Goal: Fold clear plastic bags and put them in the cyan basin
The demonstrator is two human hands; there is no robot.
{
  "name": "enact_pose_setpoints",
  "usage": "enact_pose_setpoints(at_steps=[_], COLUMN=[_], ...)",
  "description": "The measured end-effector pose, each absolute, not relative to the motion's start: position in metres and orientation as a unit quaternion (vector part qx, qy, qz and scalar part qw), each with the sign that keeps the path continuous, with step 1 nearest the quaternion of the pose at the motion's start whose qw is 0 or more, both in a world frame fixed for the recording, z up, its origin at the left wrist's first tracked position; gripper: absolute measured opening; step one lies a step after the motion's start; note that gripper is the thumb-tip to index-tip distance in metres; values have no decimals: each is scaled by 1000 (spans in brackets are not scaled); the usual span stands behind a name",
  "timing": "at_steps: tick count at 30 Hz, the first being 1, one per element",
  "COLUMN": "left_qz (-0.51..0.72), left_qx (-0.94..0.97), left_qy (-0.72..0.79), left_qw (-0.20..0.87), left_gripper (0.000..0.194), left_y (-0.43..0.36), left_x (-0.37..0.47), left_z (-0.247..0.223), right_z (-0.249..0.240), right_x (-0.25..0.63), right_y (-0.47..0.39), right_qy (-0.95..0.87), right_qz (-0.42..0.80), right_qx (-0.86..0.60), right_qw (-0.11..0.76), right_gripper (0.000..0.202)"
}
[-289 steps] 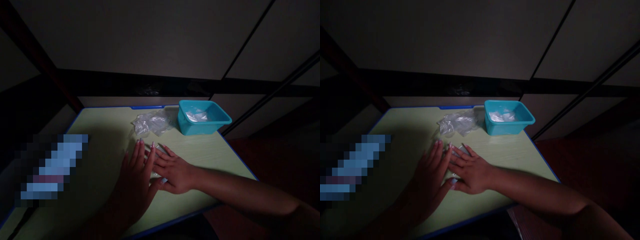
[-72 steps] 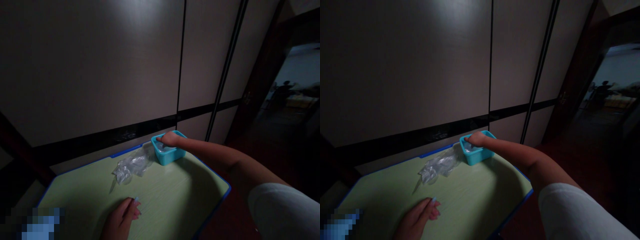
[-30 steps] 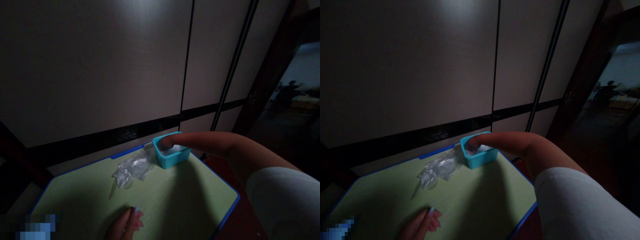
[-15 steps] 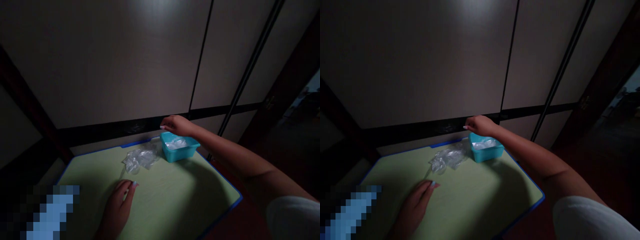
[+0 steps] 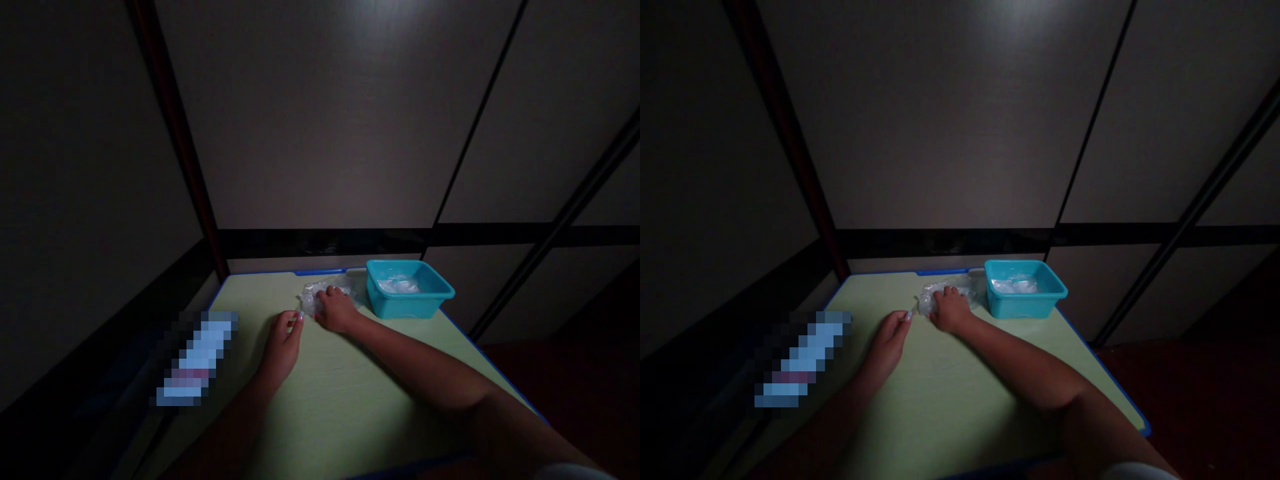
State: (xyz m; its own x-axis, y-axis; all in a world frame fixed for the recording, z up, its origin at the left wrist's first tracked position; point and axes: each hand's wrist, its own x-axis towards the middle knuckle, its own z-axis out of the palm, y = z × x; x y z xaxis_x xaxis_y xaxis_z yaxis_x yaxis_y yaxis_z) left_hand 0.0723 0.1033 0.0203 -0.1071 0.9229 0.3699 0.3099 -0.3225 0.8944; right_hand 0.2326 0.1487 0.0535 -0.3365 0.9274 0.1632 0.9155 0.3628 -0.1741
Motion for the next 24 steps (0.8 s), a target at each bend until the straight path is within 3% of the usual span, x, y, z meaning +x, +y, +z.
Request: enact_pose_setpoints(at_steps=[7,11,15,20,24], left_qz=[557,544,472,320,243], left_qx=[602,629,683,759,727], left_qy=[505,491,517,562,642], left_qw=[268,258,210,75,27], left_gripper=[33,48,57,47,55], left_y=[110,113,114,113,108], left_x=[69,67,60,52,54], left_z=[8,6,6,6,15], right_z=[51,65,91,143,178], right_x=[229,243,263,298,325], right_y=[130,137,152,141,118], right_qy=[-885,-870,-779,-704,-604], right_qz=[118,169,239,90,6], right_qx=[-422,-398,-379,-352,-340], right_qw=[157,236,438,610,721], right_gripper=[7,13,22,20,15])
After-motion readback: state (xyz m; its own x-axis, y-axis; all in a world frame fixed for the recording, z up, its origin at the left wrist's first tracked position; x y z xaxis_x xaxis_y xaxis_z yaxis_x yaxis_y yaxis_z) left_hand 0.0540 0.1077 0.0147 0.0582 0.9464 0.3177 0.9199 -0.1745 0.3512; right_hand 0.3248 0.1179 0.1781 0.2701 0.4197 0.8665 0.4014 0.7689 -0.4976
